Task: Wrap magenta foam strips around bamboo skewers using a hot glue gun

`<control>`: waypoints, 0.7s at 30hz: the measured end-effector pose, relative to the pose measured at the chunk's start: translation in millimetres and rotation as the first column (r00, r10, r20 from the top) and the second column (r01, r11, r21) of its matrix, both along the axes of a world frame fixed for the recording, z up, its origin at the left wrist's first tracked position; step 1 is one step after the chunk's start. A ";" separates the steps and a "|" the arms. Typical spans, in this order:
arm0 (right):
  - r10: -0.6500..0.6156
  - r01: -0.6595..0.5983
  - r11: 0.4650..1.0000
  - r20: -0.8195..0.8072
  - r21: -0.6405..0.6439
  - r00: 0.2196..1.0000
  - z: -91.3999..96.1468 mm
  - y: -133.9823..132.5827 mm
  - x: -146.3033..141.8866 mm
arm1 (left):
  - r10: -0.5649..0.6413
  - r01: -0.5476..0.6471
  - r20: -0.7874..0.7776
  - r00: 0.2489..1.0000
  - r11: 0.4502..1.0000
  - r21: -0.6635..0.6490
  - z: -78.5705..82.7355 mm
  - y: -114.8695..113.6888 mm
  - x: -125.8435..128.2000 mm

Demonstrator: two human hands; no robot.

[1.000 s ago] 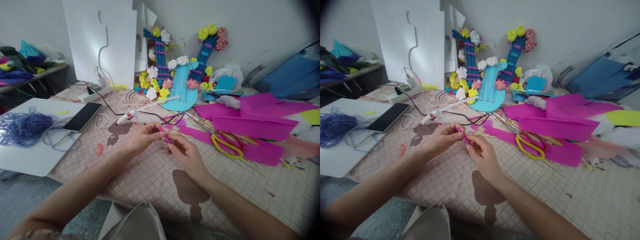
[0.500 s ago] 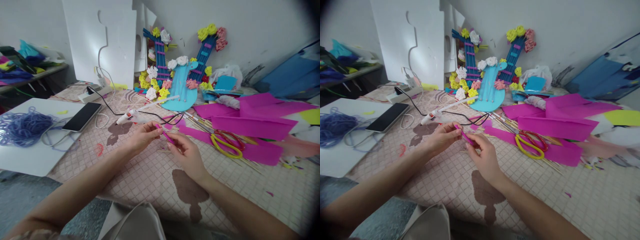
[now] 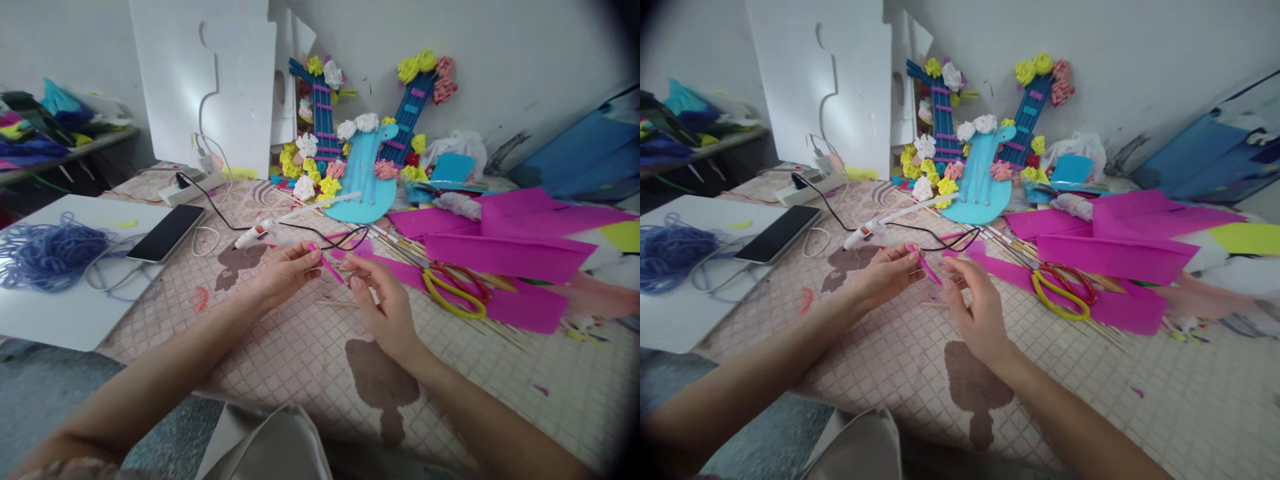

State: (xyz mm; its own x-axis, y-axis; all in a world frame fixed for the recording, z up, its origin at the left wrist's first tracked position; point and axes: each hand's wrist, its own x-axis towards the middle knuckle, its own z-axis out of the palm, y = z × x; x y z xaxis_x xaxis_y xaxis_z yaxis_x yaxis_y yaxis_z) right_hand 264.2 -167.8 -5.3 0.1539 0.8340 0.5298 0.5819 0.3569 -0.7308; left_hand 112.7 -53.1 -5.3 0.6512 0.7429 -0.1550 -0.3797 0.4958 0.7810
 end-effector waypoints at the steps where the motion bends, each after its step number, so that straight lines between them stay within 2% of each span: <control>1: 0.004 -0.004 1.000 0.013 -0.008 1.000 0.1 0.5 0.0 | -0.004 0.004 -0.001 1.000 1.000 -0.002 1.0 -0.9 0.2; 4: 0.034 -0.036 0.999 0.131 0.011 0.991 -2.1 0.9 -1.1 | 0.012 -0.012 0.007 1.000 1.000 -0.017 0.7 -1.2 1.2; 8: 0.053 -0.088 0.992 0.330 0.092 0.942 -5.4 -1.1 -1.7 | 0.074 -0.070 0.051 0.996 0.995 -0.076 -4.6 3.3 1.8; 10: 0.041 -0.098 0.986 0.378 0.133 0.925 -3.8 -2.4 -1.1 | 0.087 -0.081 0.052 0.995 0.992 -0.096 -6.2 5.1 1.3; 13: 0.009 -0.053 0.988 0.291 0.145 0.957 2.0 -3.3 -0.7 | 0.028 -0.025 0.034 0.999 0.996 -0.083 -4.9 4.3 0.4; 17: 0.033 -0.036 0.999 0.122 0.016 0.992 5.5 -0.1 -2.3 | -0.051 0.051 0.013 0.999 0.998 -0.036 -1.1 -1.4 0.7; 21: 0.081 -0.081 0.997 0.136 -0.012 0.987 1.4 2.9 -4.9 | -0.077 0.077 -0.001 0.997 0.997 0.016 -1.7 -5.0 2.1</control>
State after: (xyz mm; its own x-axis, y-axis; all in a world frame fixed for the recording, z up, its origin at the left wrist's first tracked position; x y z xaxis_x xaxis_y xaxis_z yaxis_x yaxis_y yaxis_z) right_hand 259.3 -165.0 -4.0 0.0128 0.8445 0.5354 0.6453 0.4021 -0.6496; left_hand 114.7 -58.1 -7.0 0.7062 0.6932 -0.1442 -0.3404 0.5110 0.7893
